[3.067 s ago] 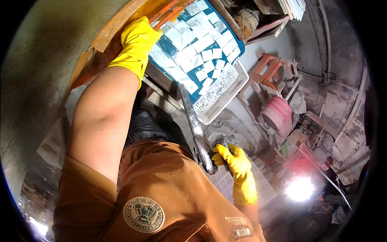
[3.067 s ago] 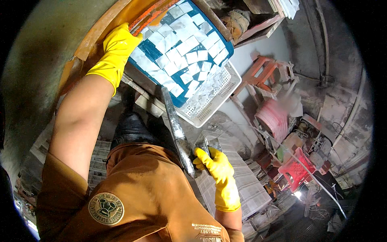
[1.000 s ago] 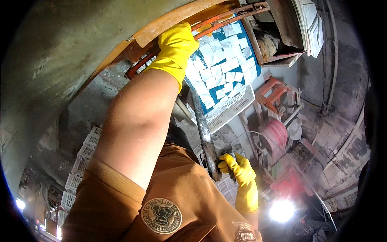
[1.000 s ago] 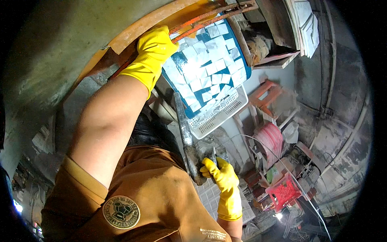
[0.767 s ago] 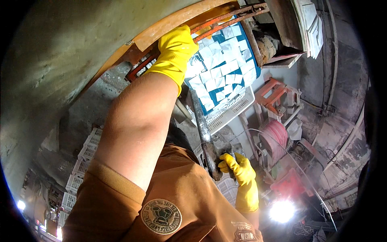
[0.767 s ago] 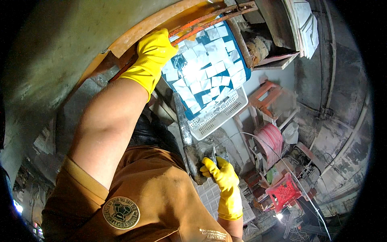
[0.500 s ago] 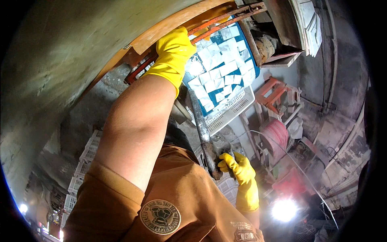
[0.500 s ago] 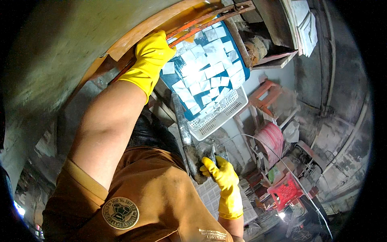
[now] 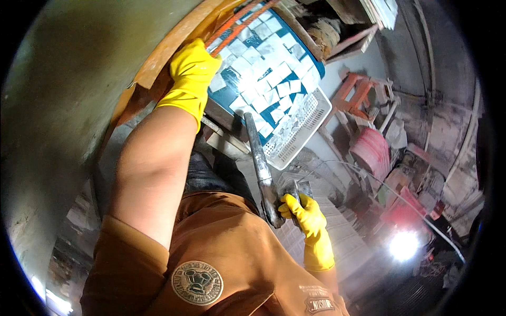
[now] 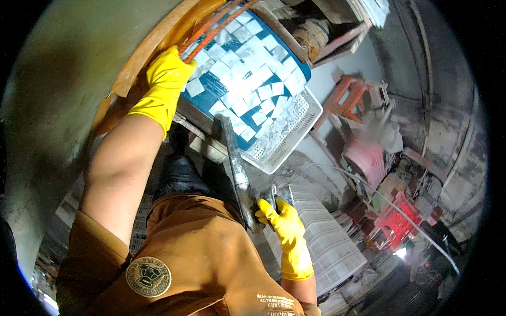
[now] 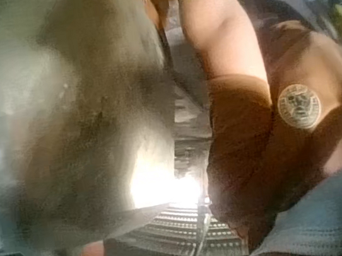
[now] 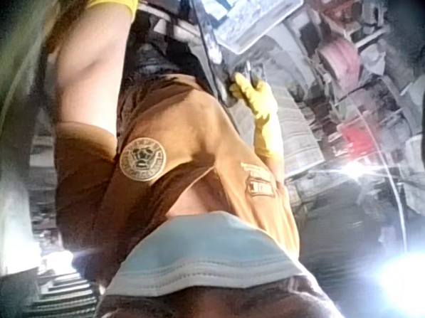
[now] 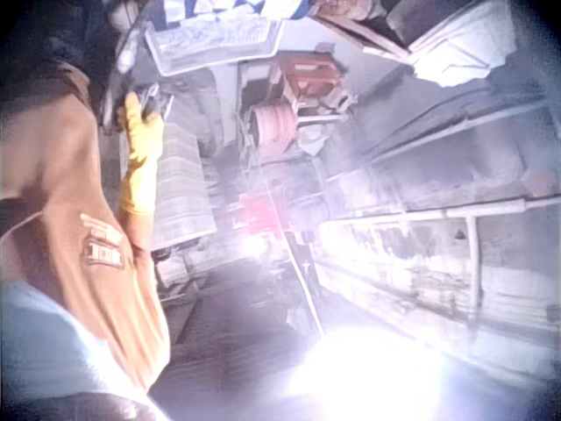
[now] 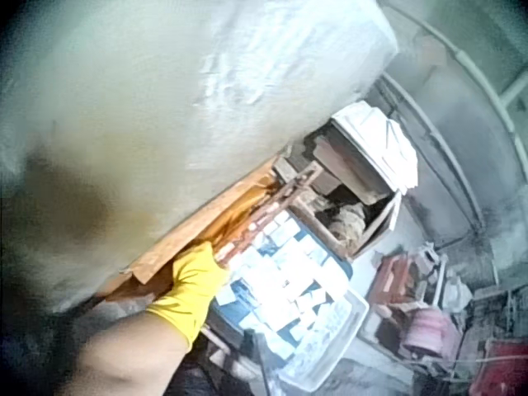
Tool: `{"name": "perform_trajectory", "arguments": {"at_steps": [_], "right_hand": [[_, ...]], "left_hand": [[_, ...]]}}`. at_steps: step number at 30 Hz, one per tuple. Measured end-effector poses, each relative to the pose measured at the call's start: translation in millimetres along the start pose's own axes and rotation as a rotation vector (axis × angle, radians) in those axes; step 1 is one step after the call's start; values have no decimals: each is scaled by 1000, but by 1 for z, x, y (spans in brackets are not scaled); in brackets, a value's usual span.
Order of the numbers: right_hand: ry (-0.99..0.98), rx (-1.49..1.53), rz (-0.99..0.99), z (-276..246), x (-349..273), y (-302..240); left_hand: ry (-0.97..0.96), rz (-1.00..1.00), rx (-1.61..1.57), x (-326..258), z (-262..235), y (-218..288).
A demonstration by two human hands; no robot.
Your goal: The person repeatedly picks up small white rectangular tiles from a conveyor belt and places them into a plastic crate. The person wears yellow gloves and an orange shirt while working in a factory setting.
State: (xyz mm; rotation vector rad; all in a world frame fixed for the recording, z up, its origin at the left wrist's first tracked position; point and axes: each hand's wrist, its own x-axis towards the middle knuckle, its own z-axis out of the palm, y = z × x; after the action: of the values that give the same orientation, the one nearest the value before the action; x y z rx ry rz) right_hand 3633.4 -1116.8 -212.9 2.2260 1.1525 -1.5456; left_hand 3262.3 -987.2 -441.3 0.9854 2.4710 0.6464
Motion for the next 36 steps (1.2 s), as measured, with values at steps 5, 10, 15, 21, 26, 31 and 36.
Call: {"name": "perform_trajectory", "arguments": {"at_steps": [5,10,15,21,26,31,36], "right_hand": [[15,147,1,12,3,31],[39,302,25,34,0,70],[54,331,51,58,-1,101],[116,390,114,82,4,133],[95,552,205,87,18,142],[59,690,225,77,44,154],[59,689,242,70,92,177]], "left_hand": [[44,60,25,7,8,-10],[-14,123,-39,17,17,-18],[-37,143,-98,26,18,-27],[-96,204,-144,29,11,-26],[112,493,180,41,14,-29],[-128,508,-121,71,12,12],[-61,316,-107,94,25,17]]}}
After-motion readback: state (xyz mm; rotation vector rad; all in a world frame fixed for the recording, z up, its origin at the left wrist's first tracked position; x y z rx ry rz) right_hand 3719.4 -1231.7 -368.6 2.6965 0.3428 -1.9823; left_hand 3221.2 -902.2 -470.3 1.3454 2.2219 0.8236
